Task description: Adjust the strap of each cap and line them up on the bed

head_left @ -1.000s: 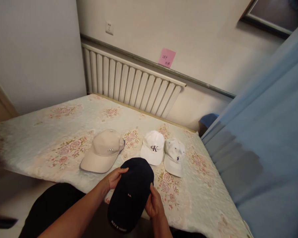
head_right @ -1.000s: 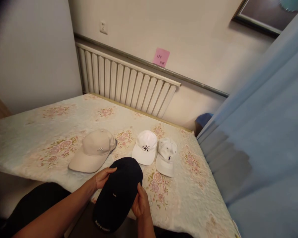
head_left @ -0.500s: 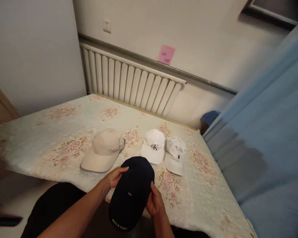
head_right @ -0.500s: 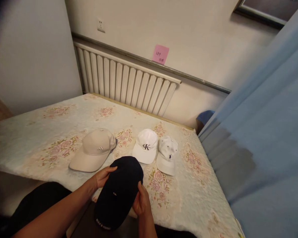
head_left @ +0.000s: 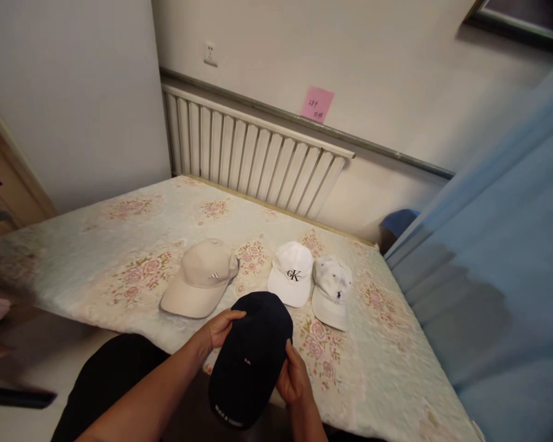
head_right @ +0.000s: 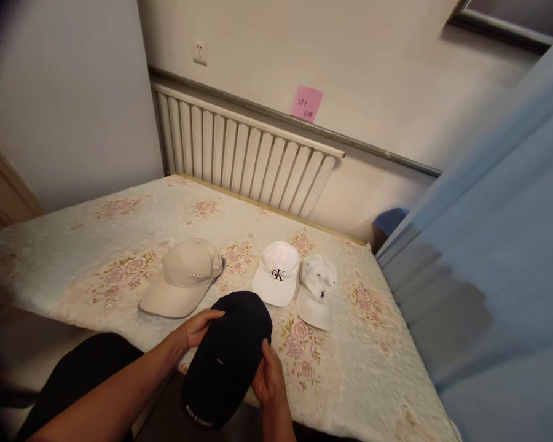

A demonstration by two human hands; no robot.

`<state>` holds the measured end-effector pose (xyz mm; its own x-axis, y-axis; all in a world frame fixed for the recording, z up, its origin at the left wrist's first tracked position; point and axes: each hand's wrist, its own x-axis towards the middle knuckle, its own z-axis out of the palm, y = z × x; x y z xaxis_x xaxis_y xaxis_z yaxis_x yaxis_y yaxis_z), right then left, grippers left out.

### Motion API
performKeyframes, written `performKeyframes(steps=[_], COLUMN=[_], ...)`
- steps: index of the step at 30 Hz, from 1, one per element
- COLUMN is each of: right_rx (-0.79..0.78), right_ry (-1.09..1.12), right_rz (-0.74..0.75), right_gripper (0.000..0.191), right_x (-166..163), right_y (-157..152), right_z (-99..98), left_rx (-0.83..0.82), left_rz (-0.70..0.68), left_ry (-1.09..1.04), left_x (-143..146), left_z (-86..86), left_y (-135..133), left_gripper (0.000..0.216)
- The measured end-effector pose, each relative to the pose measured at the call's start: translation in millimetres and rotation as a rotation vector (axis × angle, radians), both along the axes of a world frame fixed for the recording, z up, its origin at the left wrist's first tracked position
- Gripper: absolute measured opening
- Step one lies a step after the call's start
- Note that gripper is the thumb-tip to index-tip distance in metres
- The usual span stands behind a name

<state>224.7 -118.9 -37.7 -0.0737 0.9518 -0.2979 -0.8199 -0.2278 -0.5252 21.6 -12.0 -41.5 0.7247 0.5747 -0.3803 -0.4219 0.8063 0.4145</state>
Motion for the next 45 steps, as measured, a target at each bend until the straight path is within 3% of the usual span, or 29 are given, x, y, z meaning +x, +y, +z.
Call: performKeyframes(steps=[32,45], right_rx=[0.069,0.089], right_ry=[0.009,-0.014], right_rz=[0.041,0.015], right_gripper=[0.047,0.046], right_x=[-1,-5], right_y=[2,2], right_z=[0.0,11.8], left_rx=[-0.006,-0.031], left_rz=[-0.033,-0.057], left_ry=[0.003,0.043], left_x=[0,-2], left_z=[5.1,1.3], left_y=[2,4], left_gripper=[0.035,0.038])
